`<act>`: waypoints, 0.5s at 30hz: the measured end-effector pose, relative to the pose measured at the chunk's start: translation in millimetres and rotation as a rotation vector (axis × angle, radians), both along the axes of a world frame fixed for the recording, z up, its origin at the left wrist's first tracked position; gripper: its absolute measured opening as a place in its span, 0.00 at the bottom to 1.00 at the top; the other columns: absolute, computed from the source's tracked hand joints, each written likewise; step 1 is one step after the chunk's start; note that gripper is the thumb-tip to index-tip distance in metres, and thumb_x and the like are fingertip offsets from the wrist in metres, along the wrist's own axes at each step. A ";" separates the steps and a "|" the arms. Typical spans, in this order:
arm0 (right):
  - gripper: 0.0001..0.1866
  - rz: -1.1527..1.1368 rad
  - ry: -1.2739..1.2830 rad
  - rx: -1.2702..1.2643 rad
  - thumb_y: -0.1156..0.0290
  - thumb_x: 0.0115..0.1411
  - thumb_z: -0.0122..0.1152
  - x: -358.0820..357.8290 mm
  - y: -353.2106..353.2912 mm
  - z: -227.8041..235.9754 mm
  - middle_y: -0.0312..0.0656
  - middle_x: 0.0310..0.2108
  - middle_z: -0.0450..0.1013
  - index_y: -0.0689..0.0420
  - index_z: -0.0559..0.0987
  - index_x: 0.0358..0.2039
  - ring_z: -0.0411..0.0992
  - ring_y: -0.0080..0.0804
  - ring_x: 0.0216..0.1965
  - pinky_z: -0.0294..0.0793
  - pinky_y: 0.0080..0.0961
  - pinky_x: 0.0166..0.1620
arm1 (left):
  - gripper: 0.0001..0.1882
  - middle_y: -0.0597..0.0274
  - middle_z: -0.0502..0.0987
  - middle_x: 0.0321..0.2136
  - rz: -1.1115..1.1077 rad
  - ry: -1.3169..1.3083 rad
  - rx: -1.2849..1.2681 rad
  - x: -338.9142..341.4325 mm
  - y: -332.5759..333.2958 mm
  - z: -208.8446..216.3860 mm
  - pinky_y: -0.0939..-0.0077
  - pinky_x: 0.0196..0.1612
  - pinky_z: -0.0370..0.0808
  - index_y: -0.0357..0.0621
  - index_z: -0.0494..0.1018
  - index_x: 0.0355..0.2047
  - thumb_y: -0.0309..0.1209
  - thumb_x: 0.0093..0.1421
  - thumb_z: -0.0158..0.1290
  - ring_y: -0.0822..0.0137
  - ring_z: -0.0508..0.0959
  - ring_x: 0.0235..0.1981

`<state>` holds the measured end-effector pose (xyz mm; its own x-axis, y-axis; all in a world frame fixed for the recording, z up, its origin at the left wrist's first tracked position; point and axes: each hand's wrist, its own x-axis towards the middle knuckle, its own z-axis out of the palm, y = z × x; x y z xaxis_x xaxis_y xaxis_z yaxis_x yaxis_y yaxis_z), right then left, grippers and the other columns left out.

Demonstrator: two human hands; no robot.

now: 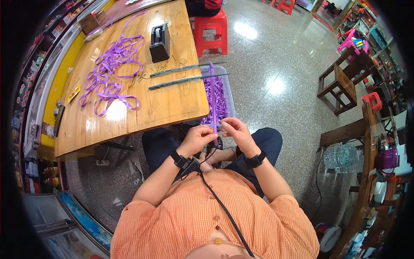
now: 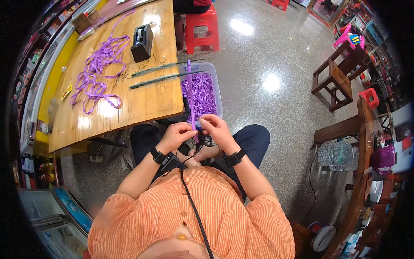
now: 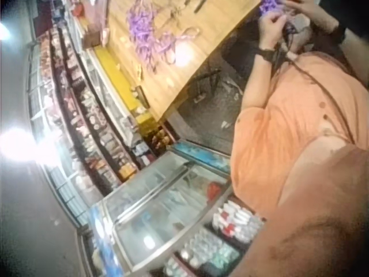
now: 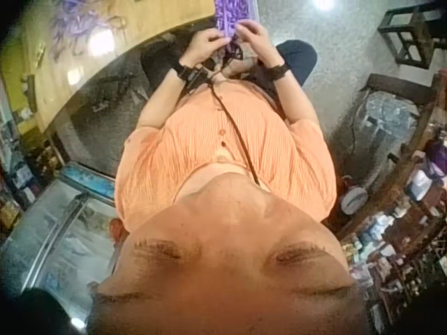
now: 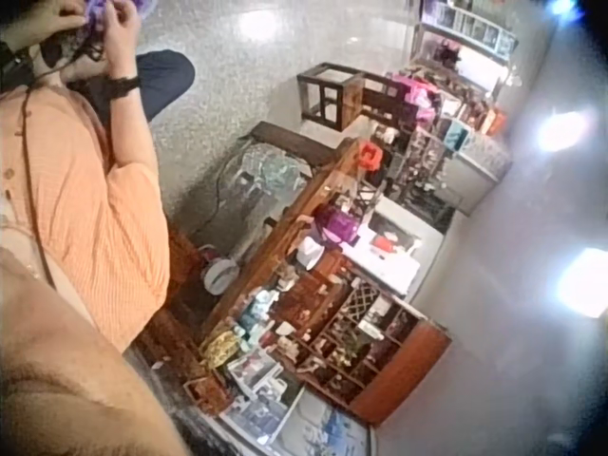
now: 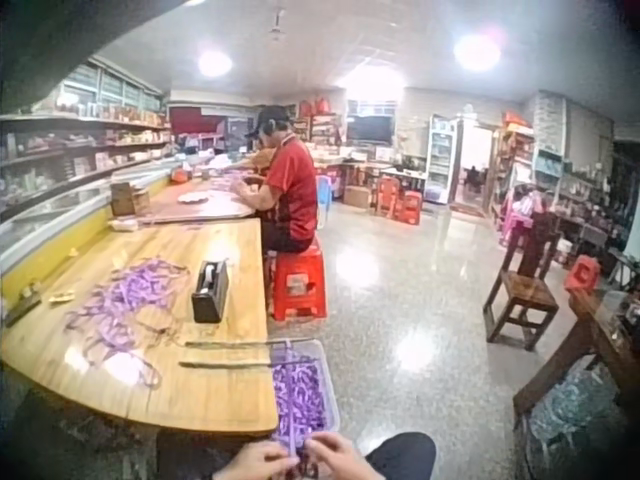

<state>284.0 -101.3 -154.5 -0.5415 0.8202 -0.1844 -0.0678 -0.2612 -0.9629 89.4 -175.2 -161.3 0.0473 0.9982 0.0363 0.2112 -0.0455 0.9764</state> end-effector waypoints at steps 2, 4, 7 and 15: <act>0.14 0.017 -0.003 0.043 0.65 0.66 0.61 -10.7 1.8 9.8 0.32 0.36 0.77 0.59 0.79 0.47 0.73 0.18 0.37 0.75 0.19 0.41 | 0.08 0.63 0.78 0.28 -0.004 -0.009 -0.018 -0.5 -3.0 3.4 0.76 0.35 0.73 0.35 0.79 0.31 0.29 0.59 0.62 0.72 0.77 0.31; 0.13 0.049 0.019 0.065 0.65 0.65 0.62 -23.2 9.3 18.1 0.33 0.36 0.78 0.60 0.82 0.43 0.73 0.18 0.36 0.74 0.18 0.41 | 0.07 0.63 0.78 0.29 -0.008 -0.051 -0.010 1.5 -5.2 9.3 0.76 0.36 0.73 0.35 0.80 0.31 0.28 0.58 0.62 0.72 0.77 0.32; 0.13 0.066 0.096 -0.085 0.63 0.65 0.62 -37.8 27.5 24.3 0.33 0.37 0.78 0.60 0.82 0.43 0.72 0.16 0.35 0.72 0.16 0.39 | 0.06 0.65 0.77 0.32 -0.022 -0.073 -0.027 2.6 -4.2 7.1 0.80 0.37 0.73 0.34 0.80 0.33 0.25 0.59 0.61 0.75 0.76 0.33; 0.10 -0.070 0.215 0.017 0.66 0.64 0.62 -78.5 86.6 55.7 0.33 0.36 0.79 0.58 0.81 0.41 0.73 0.15 0.32 0.71 0.13 0.35 | 0.07 0.65 0.79 0.25 0.041 -0.084 -0.031 6.9 -2.8 -2.5 0.79 0.32 0.73 0.34 0.80 0.32 0.28 0.59 0.61 0.77 0.76 0.27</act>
